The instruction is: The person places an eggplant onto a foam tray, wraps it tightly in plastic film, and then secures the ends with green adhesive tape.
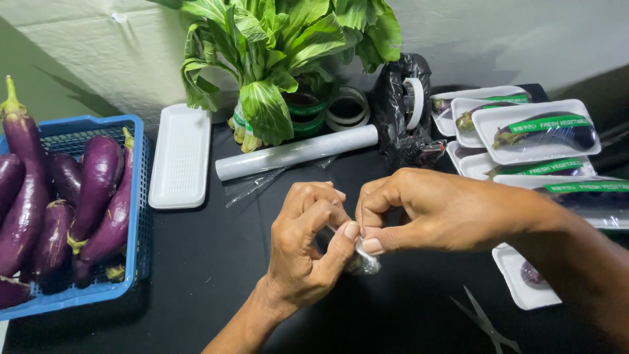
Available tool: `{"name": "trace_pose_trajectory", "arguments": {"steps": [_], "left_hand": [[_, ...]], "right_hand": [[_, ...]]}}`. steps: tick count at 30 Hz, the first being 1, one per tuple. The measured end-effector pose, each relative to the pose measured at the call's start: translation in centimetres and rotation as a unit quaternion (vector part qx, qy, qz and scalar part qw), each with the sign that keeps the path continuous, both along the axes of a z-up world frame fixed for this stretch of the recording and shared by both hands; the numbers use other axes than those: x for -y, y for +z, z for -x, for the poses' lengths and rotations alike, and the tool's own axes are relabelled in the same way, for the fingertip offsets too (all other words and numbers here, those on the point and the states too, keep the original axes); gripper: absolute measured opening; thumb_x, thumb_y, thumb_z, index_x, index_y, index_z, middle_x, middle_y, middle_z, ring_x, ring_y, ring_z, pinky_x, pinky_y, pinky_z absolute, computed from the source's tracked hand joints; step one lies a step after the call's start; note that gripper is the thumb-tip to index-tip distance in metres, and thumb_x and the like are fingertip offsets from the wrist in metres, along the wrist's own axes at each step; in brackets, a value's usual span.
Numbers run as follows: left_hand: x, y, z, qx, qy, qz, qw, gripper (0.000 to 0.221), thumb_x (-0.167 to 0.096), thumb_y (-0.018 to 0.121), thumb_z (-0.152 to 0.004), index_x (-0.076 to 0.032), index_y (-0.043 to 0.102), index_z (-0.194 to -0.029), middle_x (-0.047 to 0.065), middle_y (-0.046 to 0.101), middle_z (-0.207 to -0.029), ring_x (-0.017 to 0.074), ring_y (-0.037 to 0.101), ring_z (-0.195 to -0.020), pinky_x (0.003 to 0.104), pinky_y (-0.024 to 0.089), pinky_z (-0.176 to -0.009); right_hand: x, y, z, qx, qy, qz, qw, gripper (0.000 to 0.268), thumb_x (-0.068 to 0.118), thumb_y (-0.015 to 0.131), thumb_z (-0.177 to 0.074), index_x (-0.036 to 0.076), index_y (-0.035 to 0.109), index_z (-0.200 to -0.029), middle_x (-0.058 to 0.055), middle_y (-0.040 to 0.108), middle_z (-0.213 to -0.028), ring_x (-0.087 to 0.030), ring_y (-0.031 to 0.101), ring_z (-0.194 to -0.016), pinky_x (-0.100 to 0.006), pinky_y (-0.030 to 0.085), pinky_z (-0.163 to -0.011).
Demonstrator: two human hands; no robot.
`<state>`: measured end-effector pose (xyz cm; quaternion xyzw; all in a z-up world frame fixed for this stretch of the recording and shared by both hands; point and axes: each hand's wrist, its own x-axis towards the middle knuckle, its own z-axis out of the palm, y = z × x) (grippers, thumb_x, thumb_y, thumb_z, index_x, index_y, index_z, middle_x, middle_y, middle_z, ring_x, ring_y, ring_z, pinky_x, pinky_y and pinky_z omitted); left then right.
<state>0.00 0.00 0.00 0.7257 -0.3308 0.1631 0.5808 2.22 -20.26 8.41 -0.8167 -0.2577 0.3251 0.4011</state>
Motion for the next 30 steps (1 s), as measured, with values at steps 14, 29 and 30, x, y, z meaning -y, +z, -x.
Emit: {"name": "trace_pose_trajectory", "arguments": {"steps": [14, 29, 30], "left_hand": [[0.8, -0.2, -0.4, 0.032, 0.007, 0.026, 0.999, 0.03, -0.018, 0.051, -0.101, -0.005, 0.054, -0.075, 0.007, 0.051, -0.079, 0.0267, 0.061, -0.085, 0.035, 0.054, -0.077], [0.9, -0.6, -0.1, 0.018, 0.017, 0.038, 0.999, 0.037, -0.019, 0.05, -0.103, -0.006, 0.058, -0.07, 0.006, 0.051, -0.077, 0.0229, 0.06, -0.083, 0.033, 0.053, -0.074], [0.8, -0.6, -0.1, 0.014, 0.017, 0.041, 0.999, 0.038, -0.02, 0.049, -0.104, -0.006, 0.058, -0.069, 0.005, 0.05, -0.076, 0.023, 0.06, -0.083, 0.032, 0.054, -0.074]], "right_hand": [[0.9, 0.5, 0.3, -0.062, -0.007, -0.101, 0.993, 0.027, 0.032, 0.063, -0.099, 0.012, 0.073, -0.084, 0.0, 0.065, -0.089, -0.013, 0.063, -0.084, -0.03, 0.051, -0.082], [0.7, -3.3, 0.7, -0.121, -0.034, -0.119, 0.985, 0.021, 0.026, 0.072, -0.094, 0.01, 0.072, -0.08, 0.0, 0.067, -0.077, -0.011, 0.062, -0.073, -0.027, 0.051, -0.072], [0.7, -3.5, 0.8, -0.111, -0.032, -0.129, 0.985, 0.023, 0.029, 0.07, -0.095, 0.01, 0.071, -0.081, 0.0, 0.067, -0.078, -0.011, 0.062, -0.073, -0.027, 0.05, -0.072]]}}
